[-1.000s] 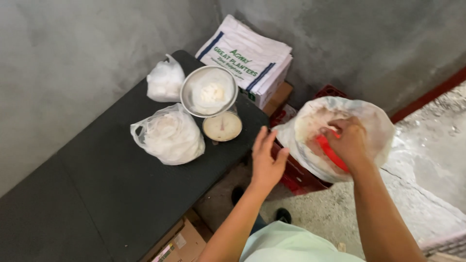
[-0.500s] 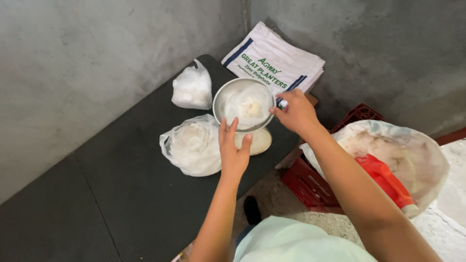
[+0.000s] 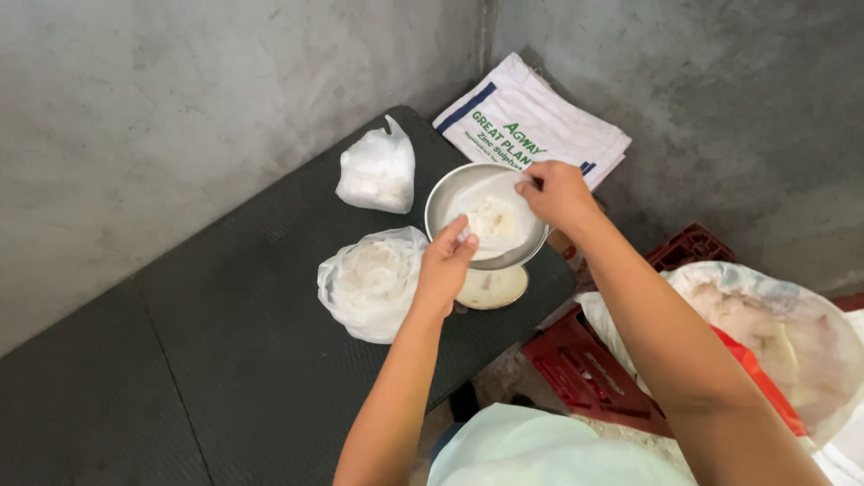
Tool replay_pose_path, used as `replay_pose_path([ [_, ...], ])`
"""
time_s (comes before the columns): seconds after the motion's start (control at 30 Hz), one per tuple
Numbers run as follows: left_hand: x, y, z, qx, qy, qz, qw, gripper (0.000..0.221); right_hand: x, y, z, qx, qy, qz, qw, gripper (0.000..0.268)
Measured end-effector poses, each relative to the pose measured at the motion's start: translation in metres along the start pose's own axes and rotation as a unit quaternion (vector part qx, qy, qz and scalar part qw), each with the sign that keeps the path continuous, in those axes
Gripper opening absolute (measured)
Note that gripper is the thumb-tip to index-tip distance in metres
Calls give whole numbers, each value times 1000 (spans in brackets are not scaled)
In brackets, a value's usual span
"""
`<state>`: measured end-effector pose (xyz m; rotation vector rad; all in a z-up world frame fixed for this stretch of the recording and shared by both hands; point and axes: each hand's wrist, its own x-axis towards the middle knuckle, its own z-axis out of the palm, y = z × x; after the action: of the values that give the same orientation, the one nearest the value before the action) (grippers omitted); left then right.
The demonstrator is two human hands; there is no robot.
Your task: Scooping zinc sulphate fertilizer from a large sack into smaller plastic bags after weighing them in a bowl on a scale.
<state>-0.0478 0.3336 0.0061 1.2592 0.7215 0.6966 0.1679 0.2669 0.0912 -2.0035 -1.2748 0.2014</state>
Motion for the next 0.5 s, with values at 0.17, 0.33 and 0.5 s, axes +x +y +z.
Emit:
replay_pose_path([
  [0.17, -9, 39, 2, -104, -13, 46, 993, 43, 0, -30, -28, 117, -32, 89, 989, 15],
  [0.33, -13, 77, 6, -257, -31, -1, 966, 34, 1, -10, -29, 185, -31, 71, 980, 15],
  [0.5, -42, 129, 19, -351, -86, 75, 929, 27, -6, -9, -68, 338, -6, -10, 941, 10],
])
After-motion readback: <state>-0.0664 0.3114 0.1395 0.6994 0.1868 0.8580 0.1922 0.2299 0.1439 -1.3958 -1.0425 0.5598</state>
